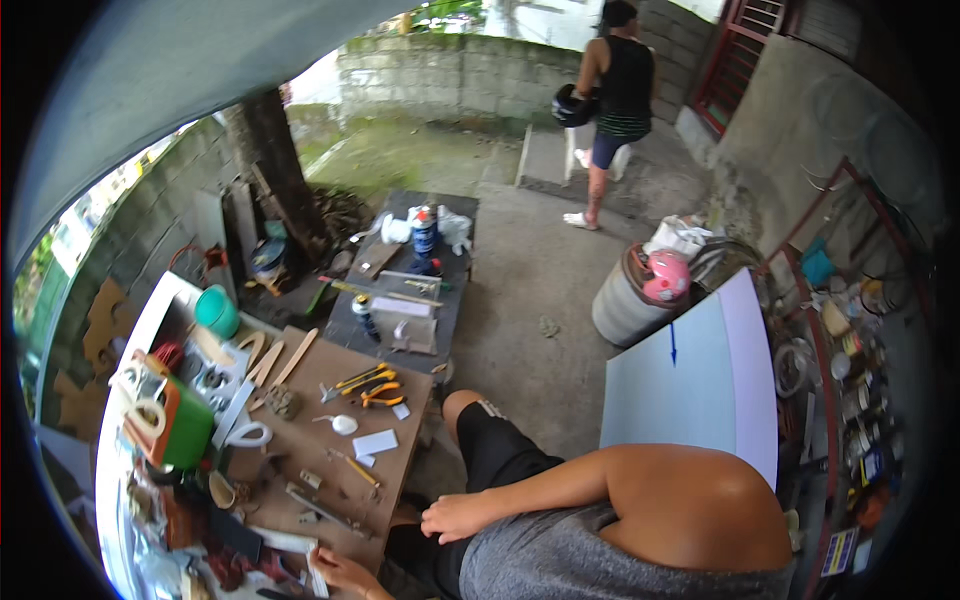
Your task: Assembling and gluing 3D letters for a sign.
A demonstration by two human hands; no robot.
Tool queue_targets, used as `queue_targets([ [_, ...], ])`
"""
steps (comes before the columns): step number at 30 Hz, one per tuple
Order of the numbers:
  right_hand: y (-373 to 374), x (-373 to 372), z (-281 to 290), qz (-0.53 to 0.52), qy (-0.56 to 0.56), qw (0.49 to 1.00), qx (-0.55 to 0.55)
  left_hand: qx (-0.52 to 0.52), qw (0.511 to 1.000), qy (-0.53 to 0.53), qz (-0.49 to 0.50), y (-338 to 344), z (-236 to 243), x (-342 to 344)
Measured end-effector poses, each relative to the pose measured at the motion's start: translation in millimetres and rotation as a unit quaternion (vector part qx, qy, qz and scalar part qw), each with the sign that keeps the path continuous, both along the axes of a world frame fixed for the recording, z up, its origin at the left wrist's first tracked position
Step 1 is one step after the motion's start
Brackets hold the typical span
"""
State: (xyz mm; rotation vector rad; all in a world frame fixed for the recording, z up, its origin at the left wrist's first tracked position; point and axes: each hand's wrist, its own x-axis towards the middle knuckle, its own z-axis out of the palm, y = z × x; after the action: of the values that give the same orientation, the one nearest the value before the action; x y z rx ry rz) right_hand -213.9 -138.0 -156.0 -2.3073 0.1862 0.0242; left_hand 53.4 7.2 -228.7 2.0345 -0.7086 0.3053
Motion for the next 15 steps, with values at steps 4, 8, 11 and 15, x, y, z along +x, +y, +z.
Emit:
queue_targets([
  [4, -2.7, -4.5, -5.2, -0.020, 0.015, 1.000, 0.017, 0.217, 0.974, 0.064, -0.030, 3.0, -42.9, 17.1],
  [8, -6.5, -3.0, -1.0, -0.020, 0.011, 1.000, 0.007, 0.276, 0.961, -0.017, -0.018, 13.4, -56.9, 25.3],
  [11, -10.8, -5.9, 0.0, -0.032, -0.013, 0.999, 0.010, 0.299, 0.954, 0.000, -0.010, 10.1, -55.1, 25.6],
  [15, -9.4, -1.9, 7.6, -0.010, 0.022, 1.000, -0.001, 0.290, 0.955, 0.038, -0.045, 44.6, -128.9, 49.4],
])
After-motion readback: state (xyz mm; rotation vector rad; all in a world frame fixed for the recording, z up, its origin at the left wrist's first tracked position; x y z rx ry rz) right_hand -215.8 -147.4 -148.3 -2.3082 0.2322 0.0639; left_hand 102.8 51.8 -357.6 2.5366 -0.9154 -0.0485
